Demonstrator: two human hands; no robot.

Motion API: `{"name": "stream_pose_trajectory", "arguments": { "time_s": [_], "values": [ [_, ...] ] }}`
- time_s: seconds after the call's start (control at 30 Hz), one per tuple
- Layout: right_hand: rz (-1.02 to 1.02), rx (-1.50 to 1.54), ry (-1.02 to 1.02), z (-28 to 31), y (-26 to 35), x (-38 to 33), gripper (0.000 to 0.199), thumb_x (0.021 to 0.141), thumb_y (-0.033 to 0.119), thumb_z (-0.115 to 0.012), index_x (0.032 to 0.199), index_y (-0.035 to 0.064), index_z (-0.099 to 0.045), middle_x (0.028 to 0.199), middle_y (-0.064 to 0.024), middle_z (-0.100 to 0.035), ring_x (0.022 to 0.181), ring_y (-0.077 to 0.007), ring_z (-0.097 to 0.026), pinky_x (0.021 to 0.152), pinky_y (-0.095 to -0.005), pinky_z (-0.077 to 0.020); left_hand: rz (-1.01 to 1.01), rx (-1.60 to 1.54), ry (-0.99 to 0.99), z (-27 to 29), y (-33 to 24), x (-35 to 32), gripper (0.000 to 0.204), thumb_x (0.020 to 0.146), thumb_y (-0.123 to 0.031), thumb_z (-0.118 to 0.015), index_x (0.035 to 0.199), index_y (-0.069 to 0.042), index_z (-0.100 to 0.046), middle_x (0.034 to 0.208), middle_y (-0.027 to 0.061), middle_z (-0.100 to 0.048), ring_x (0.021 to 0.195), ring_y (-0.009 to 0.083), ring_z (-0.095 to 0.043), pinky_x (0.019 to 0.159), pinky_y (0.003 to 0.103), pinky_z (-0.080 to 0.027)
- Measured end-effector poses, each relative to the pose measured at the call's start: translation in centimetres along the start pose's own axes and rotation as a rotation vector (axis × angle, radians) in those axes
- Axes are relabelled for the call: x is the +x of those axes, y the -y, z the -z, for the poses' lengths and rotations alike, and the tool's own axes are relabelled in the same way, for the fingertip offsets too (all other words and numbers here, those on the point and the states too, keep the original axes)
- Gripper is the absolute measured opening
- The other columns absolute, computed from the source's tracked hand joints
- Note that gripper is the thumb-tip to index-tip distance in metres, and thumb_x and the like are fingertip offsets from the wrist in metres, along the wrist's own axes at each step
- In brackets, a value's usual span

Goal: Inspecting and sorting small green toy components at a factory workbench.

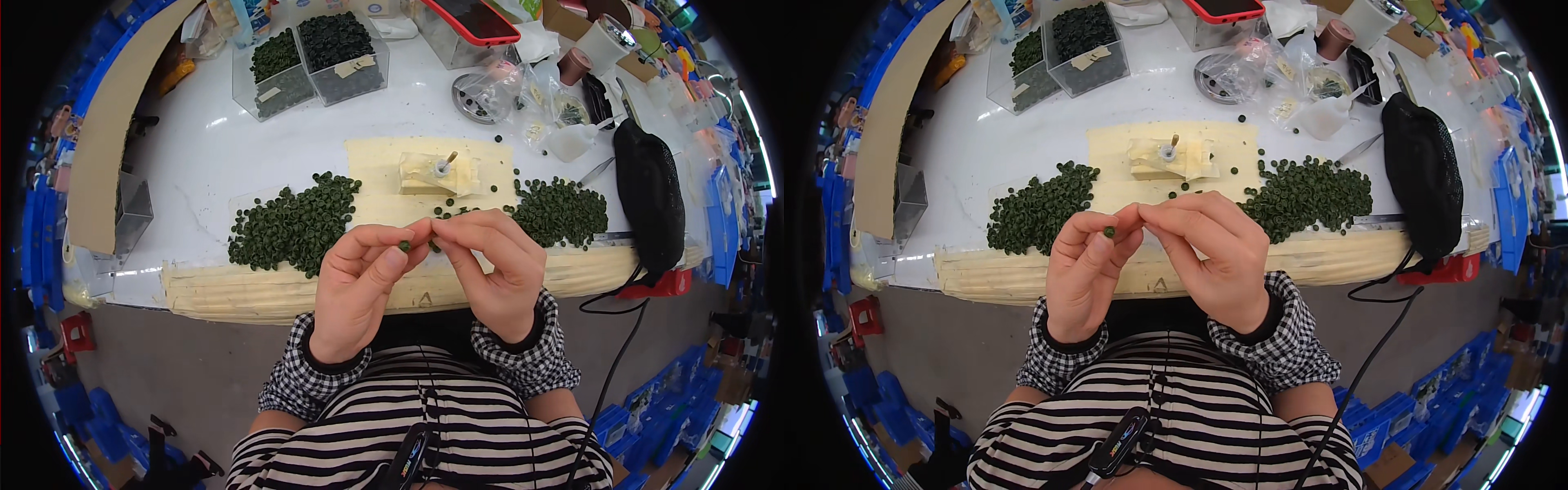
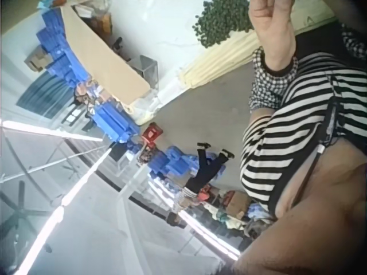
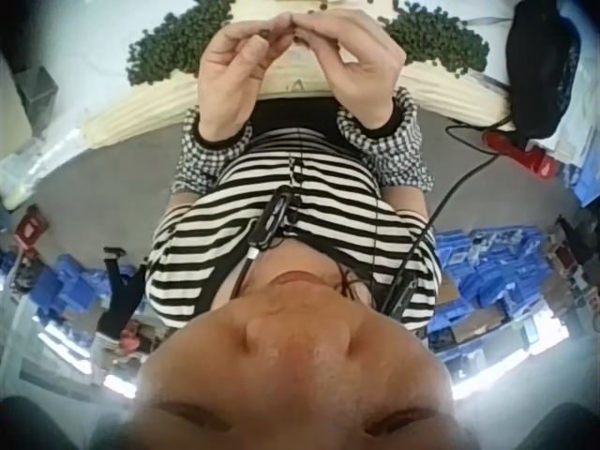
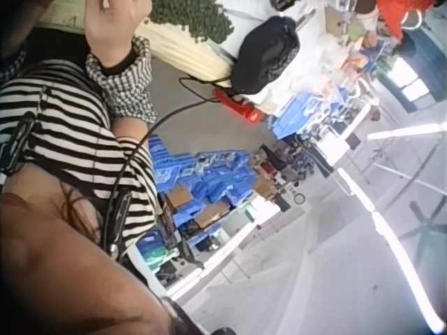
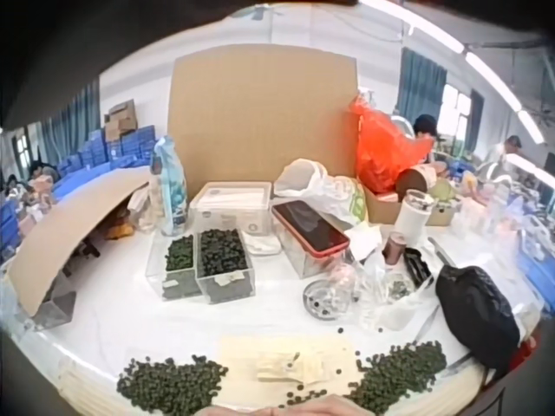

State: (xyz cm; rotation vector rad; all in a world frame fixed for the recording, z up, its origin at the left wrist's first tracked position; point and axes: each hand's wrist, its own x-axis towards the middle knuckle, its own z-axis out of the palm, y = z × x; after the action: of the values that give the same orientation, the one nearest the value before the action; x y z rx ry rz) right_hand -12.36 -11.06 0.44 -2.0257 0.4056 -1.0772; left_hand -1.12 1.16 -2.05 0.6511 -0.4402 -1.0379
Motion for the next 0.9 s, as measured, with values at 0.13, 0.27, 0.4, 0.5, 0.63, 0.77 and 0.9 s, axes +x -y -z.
{"name": "stream_pose_trajectory", "arguments": {
  "time_s": [0.13, 0.27, 0.4, 0.5, 0.63, 0.77, 0.9],
  "values": [
    [-0.012, 0.059, -0.020, 0.1, -0.4, 0.0, 0.021, 0.075, -0.009, -0.071, 0.094, 0.0004, -0.072, 0.084, -0.0095, -0.068, 0.073, -0.0176, -0.065, 0.065, -0.0258, -0.0516, 0.013, -0.021, 0.006, -0.2, 0.1, 0.0, 0.019, 0.096, -0.004, -0.056, 0.114, 0.000, -0.058, 0.126, 0.0196, -0.059, 0.119, 0.0242, -0.056, 0.104, 0.037, -0.046],
    [-0.043, 0.077, 0.026, 0.4, -0.8, 0.1, 0.022, 0.077, -0.010, -0.069, 0.096, 0.0007, -0.072, 0.086, -0.0092, -0.067, 0.075, -0.0166, -0.065, 0.066, -0.0249, -0.0513, 0.008, 0.008, 0.020, -0.3, 0.1, 0.2, 0.018, 0.095, -0.003, -0.056, 0.113, 0.000, -0.058, 0.128, 0.0199, -0.057, 0.119, 0.0247, -0.057, 0.104, 0.037, -0.046],
    [-0.127, 0.176, 0.080, 0.3, -1.0, 0.2, 0.024, 0.078, -0.009, -0.068, 0.099, 0.0013, -0.072, 0.089, -0.0094, -0.066, 0.080, -0.0162, -0.065, 0.070, -0.0249, -0.0511, -0.008, 0.037, -0.010, -0.3, 0.0, 0.3, 0.017, 0.095, -0.003, -0.057, 0.111, 0.000, -0.059, 0.129, 0.0199, -0.057, 0.118, 0.0249, -0.057, 0.103, 0.037, -0.046],
    [-0.212, 0.311, 0.114, 0.5, -1.6, 0.0, 0.024, 0.080, -0.009, -0.066, 0.101, 0.0015, -0.072, 0.093, -0.0090, -0.066, 0.084, -0.0151, -0.064, 0.074, -0.0247, -0.0507, -0.014, 0.048, -0.015, -0.5, -0.2, 0.3, 0.016, 0.094, -0.002, -0.058, 0.110, 0.001, -0.059, 0.128, 0.0203, -0.057, 0.117, 0.0252, -0.058, 0.103, 0.037, -0.047],
    [-0.385, 0.585, 0.142, 0.8, -1.7, -0.1, 0.019, 0.083, -0.008, -0.066, 0.100, -0.0013, -0.071, 0.097, -0.0084, -0.066, 0.088, -0.0140, -0.064, 0.078, -0.0244, -0.0513, -0.027, 0.057, 0.020, -0.4, -0.2, 0.3, 0.016, 0.093, -0.001, -0.059, 0.109, 0.002, -0.059, 0.127, 0.0211, -0.057, 0.117, 0.0254, -0.058, 0.102, 0.036, -0.048],
    [-0.506, 0.733, 0.149, 1.1, -1.6, 0.1, 0.014, 0.086, -0.005, -0.065, 0.100, -0.0050, -0.068, 0.097, -0.0092, -0.067, 0.088, -0.0136, -0.065, 0.080, -0.0251, -0.0529, -0.021, 0.084, 0.042, -0.4, -0.5, 0.1, 0.016, 0.093, -0.001, -0.059, 0.109, 0.004, -0.059, 0.128, 0.0228, -0.057, 0.116, 0.0257, -0.059, 0.101, 0.036, -0.048],
    [-0.618, 0.779, 0.173, 1.4, -1.4, 0.1, 0.013, 0.089, -0.001, -0.065, 0.101, -0.0053, -0.065, 0.094, -0.0095, -0.068, 0.083, -0.0135, -0.066, 0.078, -0.0255, -0.0536, -0.024, 0.086, 0.077, -0.4, -0.7, 0.1, 0.016, 0.093, 0.000, -0.058, 0.108, 0.004, -0.058, 0.129, 0.0245, -0.055, 0.117, 0.0275, -0.058, 0.101, 0.036, -0.048]
  ]
}}
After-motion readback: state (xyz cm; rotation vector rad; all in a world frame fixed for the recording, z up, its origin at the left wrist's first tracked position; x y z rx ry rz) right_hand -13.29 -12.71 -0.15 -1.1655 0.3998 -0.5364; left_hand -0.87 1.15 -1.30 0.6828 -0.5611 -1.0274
